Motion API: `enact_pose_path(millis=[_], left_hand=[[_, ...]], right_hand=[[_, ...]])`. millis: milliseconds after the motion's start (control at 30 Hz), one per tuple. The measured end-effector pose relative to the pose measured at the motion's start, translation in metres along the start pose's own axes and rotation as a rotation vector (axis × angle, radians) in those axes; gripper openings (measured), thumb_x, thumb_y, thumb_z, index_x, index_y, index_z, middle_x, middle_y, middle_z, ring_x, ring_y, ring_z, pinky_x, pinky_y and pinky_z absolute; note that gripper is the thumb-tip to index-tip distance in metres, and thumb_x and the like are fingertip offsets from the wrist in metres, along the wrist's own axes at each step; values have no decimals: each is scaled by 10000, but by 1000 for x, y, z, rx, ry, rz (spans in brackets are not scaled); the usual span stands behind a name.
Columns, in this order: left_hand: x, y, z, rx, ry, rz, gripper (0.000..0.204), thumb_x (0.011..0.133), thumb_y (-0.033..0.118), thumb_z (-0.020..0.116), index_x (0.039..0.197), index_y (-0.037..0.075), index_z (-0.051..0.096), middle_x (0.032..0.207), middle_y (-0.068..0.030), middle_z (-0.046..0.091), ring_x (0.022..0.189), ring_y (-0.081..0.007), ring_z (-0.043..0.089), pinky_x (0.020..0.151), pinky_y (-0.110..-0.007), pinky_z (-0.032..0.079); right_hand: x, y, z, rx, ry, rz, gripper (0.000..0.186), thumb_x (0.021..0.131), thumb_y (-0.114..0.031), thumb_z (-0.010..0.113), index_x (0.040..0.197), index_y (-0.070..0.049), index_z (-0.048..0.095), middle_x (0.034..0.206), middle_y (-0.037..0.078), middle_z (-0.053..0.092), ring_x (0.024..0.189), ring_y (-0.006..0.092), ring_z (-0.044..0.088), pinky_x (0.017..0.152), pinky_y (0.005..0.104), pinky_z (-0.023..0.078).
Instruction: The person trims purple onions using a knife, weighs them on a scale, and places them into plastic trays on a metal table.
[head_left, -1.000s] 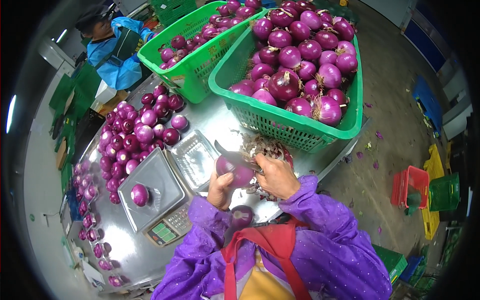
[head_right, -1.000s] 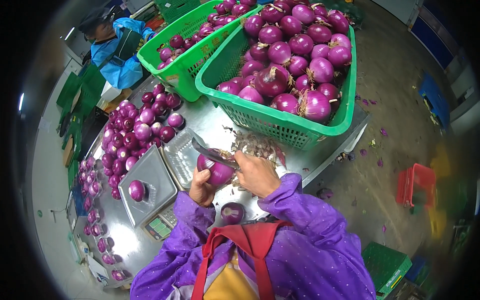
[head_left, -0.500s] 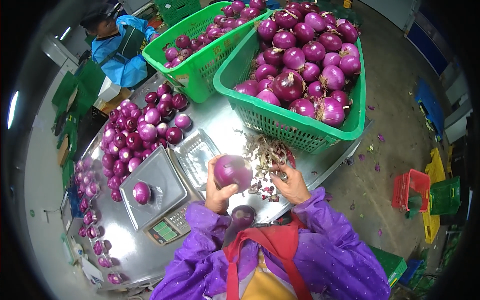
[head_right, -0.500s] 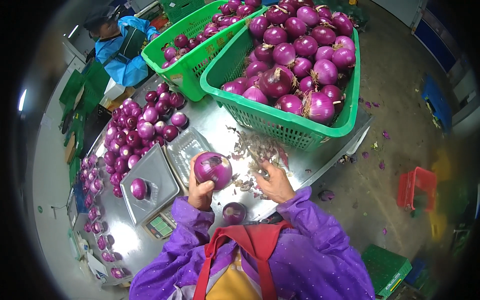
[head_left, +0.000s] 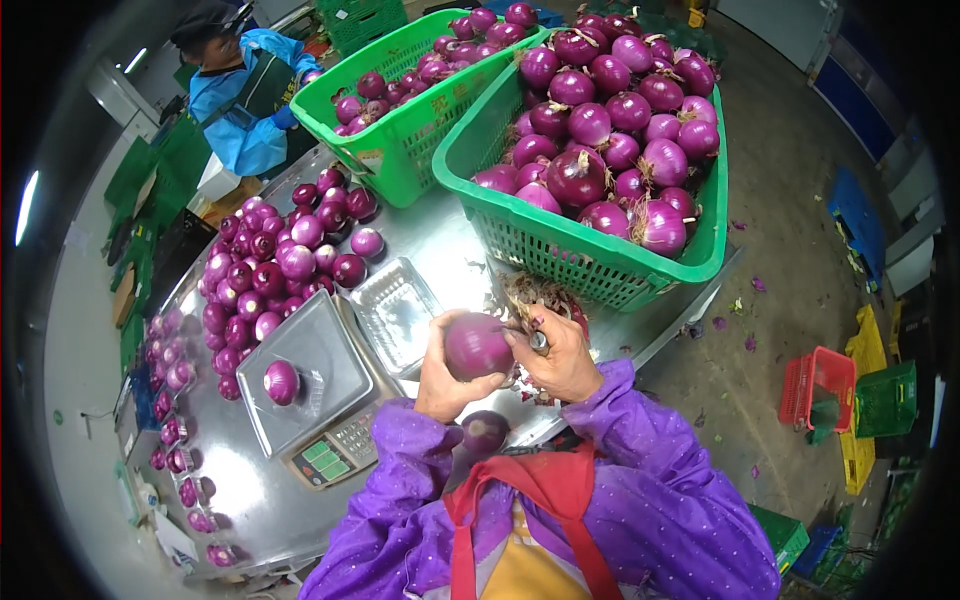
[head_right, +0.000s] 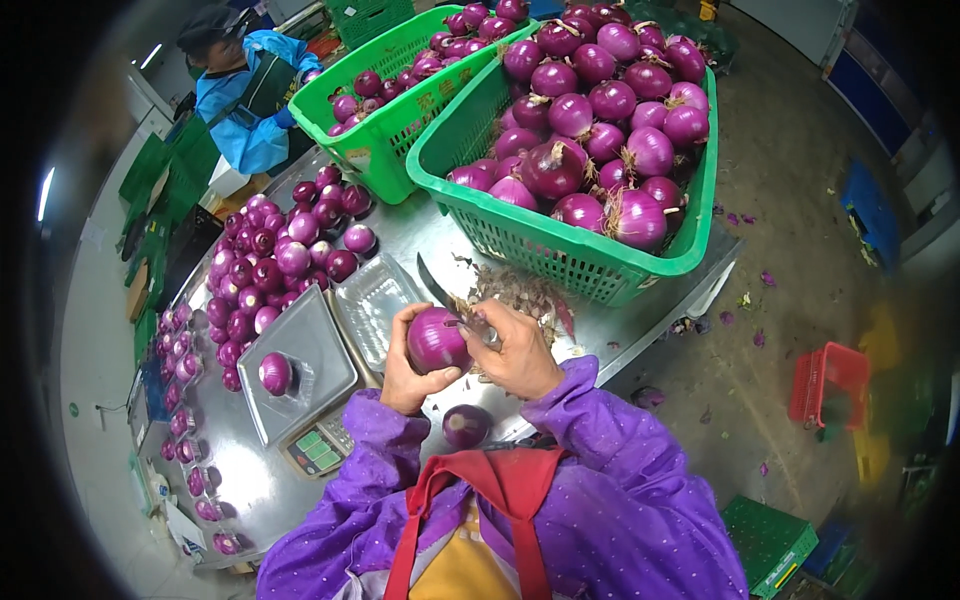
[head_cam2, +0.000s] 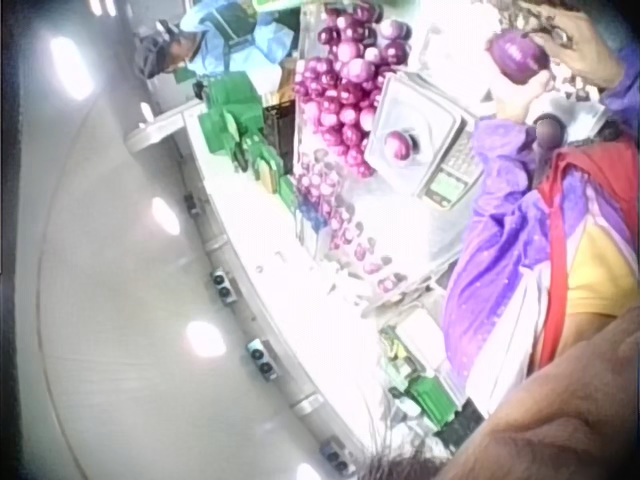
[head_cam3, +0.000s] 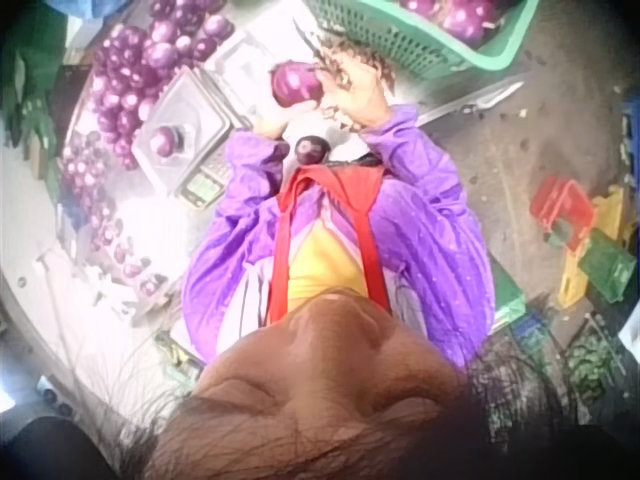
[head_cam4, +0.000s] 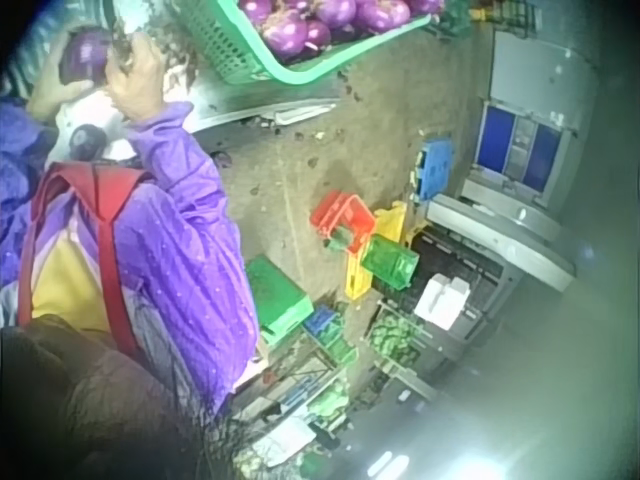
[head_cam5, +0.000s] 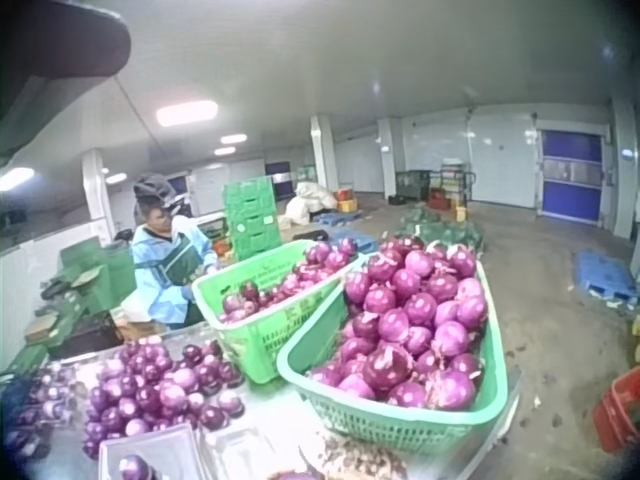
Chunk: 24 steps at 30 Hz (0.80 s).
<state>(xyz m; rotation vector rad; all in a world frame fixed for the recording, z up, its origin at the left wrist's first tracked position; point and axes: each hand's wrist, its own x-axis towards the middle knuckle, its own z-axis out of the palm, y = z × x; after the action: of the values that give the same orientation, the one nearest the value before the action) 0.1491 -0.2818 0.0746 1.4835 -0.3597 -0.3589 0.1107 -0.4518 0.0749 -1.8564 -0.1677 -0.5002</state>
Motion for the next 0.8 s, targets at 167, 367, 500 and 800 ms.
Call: enact_pose_path(millis=[167, 367, 500, 800], left_hand=[[-6, -12, -3, -160, -2, -35, 856, 550, 204, 828, 1248, 44, 359, 1149, -126, 510, 1079, -229, 521, 923, -368, 441], [-10, -44, 0, -652, 160, -59, 701, 798, 532, 598, 1292, 70, 414, 1254, -137, 499, 1117, -276, 510, 966, -455, 405], [-19, -52, 29, -794, 315, -217, 657, 834, 592, 508, 1287, 123, 431, 1237, -89, 508, 1102, -246, 504, 955, -451, 373], [-9, -17, -26, -470, -167, -239, 676, 759, 225, 686, 1314, -13, 383, 1182, -155, 535, 1090, -264, 537, 962, -394, 432]], right_hand=[[-19, 54, -5, 13, 54, 416, 277, 779, -74, 629, 1037, 9, 572, 905, 193, 622, 820, 339, 622, 729, 352, 494], [-53, 65, -10, 52, -105, 545, 584, 803, -172, 642, 1316, -31, 400, 1181, 178, 541, 1034, 289, 563, 863, 376, 458], [-36, 24, 14, 474, -181, 369, 684, 800, -247, 698, 1365, -58, 362, 1299, 169, 438, 1175, 212, 456, 841, 280, 487], [-11, 17, 6, 450, -277, 694, 446, 838, -309, 658, 1149, -11, 540, 782, 65, 632, 434, 34, 456, 384, 174, 352]])
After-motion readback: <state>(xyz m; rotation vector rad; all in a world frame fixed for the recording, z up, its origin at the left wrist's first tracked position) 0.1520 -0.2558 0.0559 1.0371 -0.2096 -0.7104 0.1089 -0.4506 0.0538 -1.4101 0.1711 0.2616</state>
